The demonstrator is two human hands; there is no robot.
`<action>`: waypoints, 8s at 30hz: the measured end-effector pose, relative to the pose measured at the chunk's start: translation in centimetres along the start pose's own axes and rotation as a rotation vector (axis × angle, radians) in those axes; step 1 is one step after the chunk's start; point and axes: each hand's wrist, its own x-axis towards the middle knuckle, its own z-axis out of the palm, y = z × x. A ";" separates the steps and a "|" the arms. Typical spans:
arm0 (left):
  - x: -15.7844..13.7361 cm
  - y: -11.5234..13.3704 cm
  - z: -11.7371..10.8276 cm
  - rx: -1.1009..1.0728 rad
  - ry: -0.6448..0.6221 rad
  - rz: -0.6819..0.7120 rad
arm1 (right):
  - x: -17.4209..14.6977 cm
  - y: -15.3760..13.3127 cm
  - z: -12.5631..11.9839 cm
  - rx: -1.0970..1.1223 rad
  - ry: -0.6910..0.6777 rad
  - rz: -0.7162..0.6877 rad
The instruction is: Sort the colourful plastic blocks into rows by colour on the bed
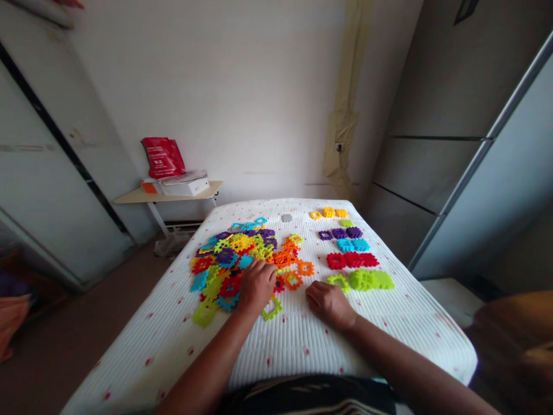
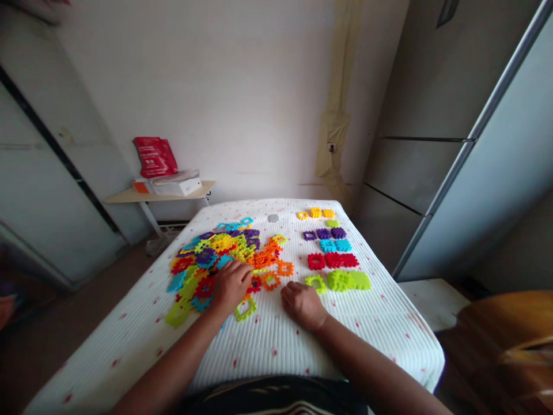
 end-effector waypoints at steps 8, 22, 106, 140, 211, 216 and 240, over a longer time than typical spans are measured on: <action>-0.1 1.5 0.5 -0.447 -0.099 0.005 | 0.5 0.5 -3.0 0.516 0.187 0.160; 0.1 3.5 2.6 -0.669 -0.183 0.006 | -0.2 -0.6 -4.5 0.200 0.342 -0.148; 0.2 7.5 5.6 0.137 -0.234 0.384 | -0.2 6.5 -6.9 -0.227 -0.504 0.155; -6.0 -7.6 -2.0 0.133 0.495 0.190 | -1.6 0.7 -0.7 -0.184 0.189 -0.283; -5.1 -6.9 -0.9 0.112 0.409 0.210 | -4.2 10.0 -9.1 -0.208 -0.377 0.420; -5.1 -6.8 -0.9 0.098 0.410 0.217 | -4.1 10.0 -8.9 -0.176 -0.390 0.405; -4.9 -6.6 -1.6 0.167 0.398 0.325 | -2.7 10.2 -9.0 -0.208 -0.465 0.366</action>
